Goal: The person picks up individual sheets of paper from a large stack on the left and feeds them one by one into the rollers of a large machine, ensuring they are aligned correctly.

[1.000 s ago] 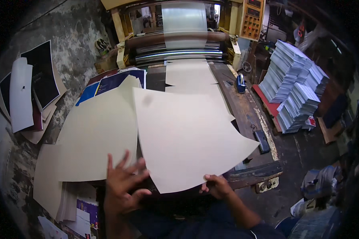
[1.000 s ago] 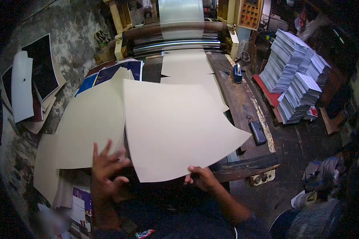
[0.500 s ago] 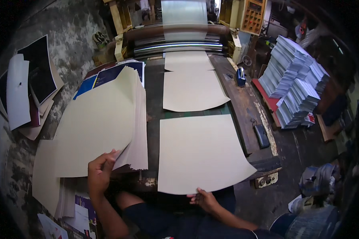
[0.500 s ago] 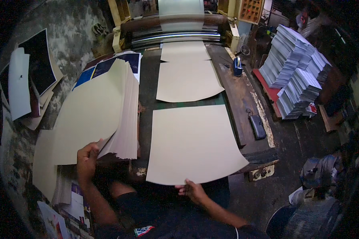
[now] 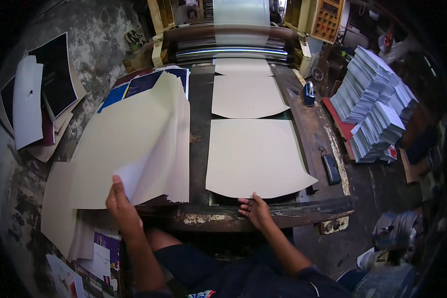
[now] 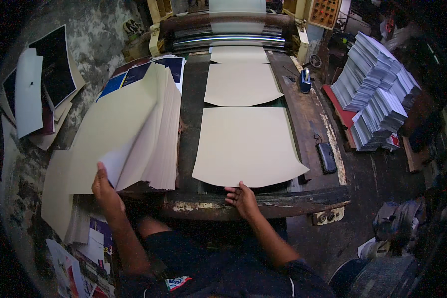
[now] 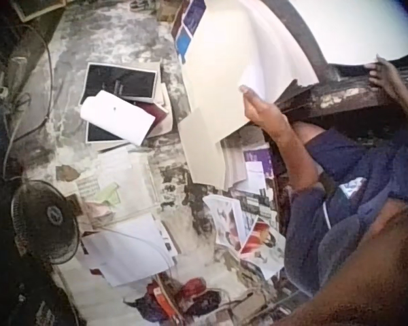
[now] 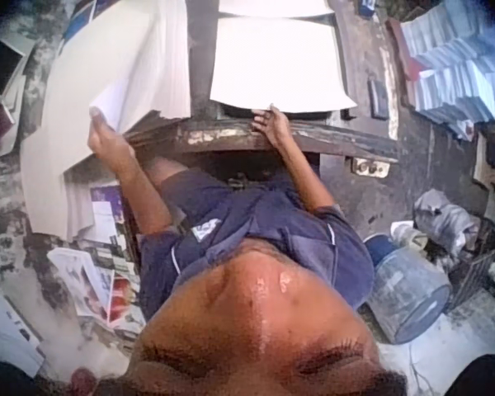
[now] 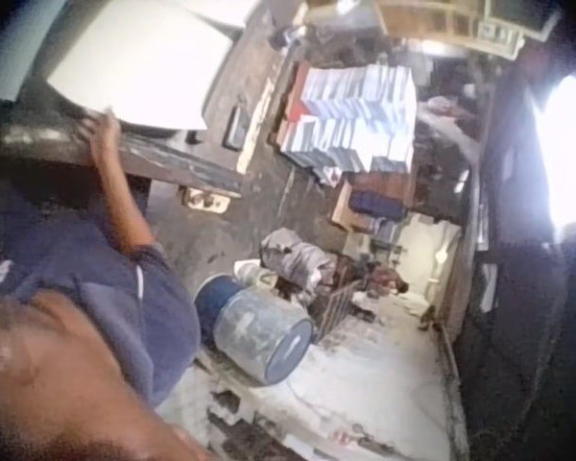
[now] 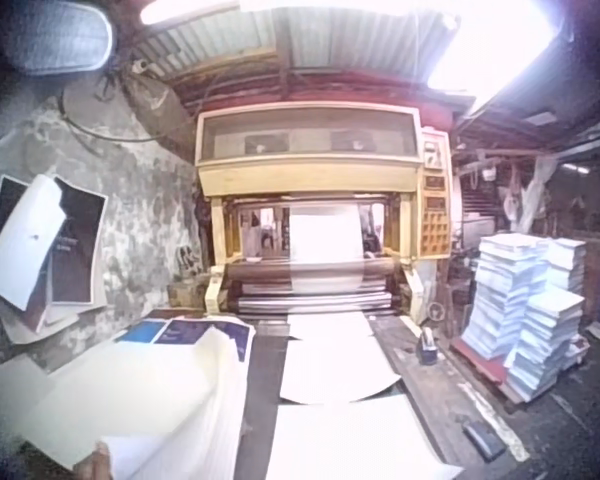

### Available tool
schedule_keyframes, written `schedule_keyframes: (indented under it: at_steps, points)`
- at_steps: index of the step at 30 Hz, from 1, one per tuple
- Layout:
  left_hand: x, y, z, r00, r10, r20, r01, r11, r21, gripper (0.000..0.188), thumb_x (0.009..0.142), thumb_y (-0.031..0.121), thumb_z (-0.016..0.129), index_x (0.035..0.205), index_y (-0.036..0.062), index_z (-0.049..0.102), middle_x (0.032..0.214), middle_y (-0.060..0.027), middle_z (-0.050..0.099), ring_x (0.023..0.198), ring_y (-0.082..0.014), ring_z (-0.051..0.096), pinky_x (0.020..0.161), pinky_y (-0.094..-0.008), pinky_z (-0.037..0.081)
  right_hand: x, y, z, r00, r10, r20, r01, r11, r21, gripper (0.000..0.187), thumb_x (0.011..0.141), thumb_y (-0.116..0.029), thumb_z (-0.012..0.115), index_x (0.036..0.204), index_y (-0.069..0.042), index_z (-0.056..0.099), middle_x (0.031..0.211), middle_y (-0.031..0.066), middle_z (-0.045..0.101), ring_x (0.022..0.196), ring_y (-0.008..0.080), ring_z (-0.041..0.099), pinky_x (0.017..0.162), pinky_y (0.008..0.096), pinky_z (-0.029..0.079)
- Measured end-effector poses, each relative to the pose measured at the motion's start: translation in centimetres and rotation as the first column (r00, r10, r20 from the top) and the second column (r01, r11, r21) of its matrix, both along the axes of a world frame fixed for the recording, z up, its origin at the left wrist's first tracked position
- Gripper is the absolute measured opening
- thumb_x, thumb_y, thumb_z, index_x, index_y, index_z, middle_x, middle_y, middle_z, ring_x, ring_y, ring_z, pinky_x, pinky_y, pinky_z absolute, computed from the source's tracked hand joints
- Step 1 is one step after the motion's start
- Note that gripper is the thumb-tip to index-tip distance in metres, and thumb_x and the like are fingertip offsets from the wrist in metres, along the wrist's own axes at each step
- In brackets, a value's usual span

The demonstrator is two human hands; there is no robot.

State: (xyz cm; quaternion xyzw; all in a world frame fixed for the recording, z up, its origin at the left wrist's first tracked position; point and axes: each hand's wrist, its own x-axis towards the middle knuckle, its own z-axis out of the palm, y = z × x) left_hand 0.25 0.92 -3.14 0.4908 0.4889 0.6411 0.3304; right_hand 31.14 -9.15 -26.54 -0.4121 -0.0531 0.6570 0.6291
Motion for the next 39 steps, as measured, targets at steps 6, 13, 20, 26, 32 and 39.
schedule_keyframes:
  at_steps: [6, 13, 20, 26, 32, 39]
  points:
    - [2.2, -2.3, 0.7, 0.972, 0.056, -0.229, -0.046, 0.998, 0.048, 0.053, 0.100, 0.040, 0.046, 0.108, -0.0101, 0.062, 0.104, -0.0167, 0.065, 0.101, -0.0266, 0.060, 0.097, -0.0369, 0.043, 1.0, 2.9, -2.1, 0.996, -0.088, -0.004, 0.088, 0.994, 0.064, 0.045, 0.100, -0.042, 0.041, 0.127, -0.006, 0.039, 0.114, 0.0142, 0.061, 0.090, 0.0214, 0.058, 0.082, 0.0439, 0.050]
    - [3.5, -4.1, 2.3, 0.727, -0.188, -0.660, 0.507, 0.795, 0.332, 0.035, 0.096, 0.033, 0.052, 0.074, 0.0102, 0.067, 0.075, -0.0013, 0.071, 0.085, -0.0213, 0.070, 0.105, -0.0510, 0.030, 0.0, 1.1, 6.7, 0.997, 0.044, -0.058, -0.030, 0.975, 0.220, 0.084, 0.091, -0.061, 0.046, 0.150, -0.010, 0.014, 0.137, 0.0162, 0.046, 0.105, 0.0279, 0.054, 0.085, 0.0469, 0.051]
    - [3.7, -4.8, 2.8, 0.395, -0.438, -0.807, 0.850, 0.508, 0.140, 0.032, 0.083, 0.047, 0.067, 0.078, 0.0159, 0.072, 0.082, 0.0049, 0.073, 0.104, -0.0217, 0.067, 0.112, -0.0549, 0.018, 1.6, -5.7, 12.8, 0.990, 0.114, 0.082, -0.134, 0.941, 0.312, 0.088, 0.077, -0.046, 0.071, 0.140, 0.002, 0.032, 0.124, 0.0212, 0.052, 0.103, 0.0298, 0.060, 0.084, 0.0471, 0.055]
    - [3.6, -3.9, 2.4, 0.569, -0.114, -0.814, 0.595, 0.741, 0.312, 0.045, 0.081, 0.051, 0.066, 0.099, 0.0094, 0.071, 0.119, -0.0098, 0.065, 0.123, -0.0347, 0.054, 0.109, -0.0506, 0.031, 1.0, -8.1, 9.4, 0.985, 0.097, 0.142, -0.112, 0.989, 0.102, 0.032, 0.085, -0.020, 0.066, 0.103, 0.003, 0.055, 0.080, 0.0129, 0.061, 0.063, 0.0212, 0.061, 0.057, 0.0344, 0.052]
    - [1.1, -3.1, 3.6, 0.589, 0.089, -0.804, 0.411, 0.823, 0.392, 0.051, 0.085, 0.038, 0.069, 0.119, 0.0018, 0.060, 0.130, -0.0168, 0.057, 0.126, -0.0359, 0.050, 0.101, -0.0463, 0.041, -1.5, -12.0, 2.6, 0.984, 0.162, 0.079, -0.162, 0.987, -0.008, 0.029, 0.091, -0.024, 0.061, 0.104, 0.001, 0.055, 0.084, 0.0125, 0.063, 0.068, 0.0207, 0.063, 0.058, 0.0320, 0.051]
    - [1.0, -2.2, 0.4, 0.433, 0.014, -0.901, 0.317, 0.934, 0.166, 0.044, 0.087, 0.034, 0.067, 0.120, 0.0050, 0.063, 0.121, -0.0146, 0.064, 0.119, -0.0307, 0.057, 0.100, -0.0432, 0.040, -4.0, -14.9, 1.2, 0.967, 0.249, 0.056, -0.239, 0.960, -0.144, 0.040, 0.096, -0.030, 0.055, 0.117, 0.003, 0.049, 0.093, 0.0158, 0.062, 0.076, 0.0229, 0.064, 0.064, 0.0362, 0.054]
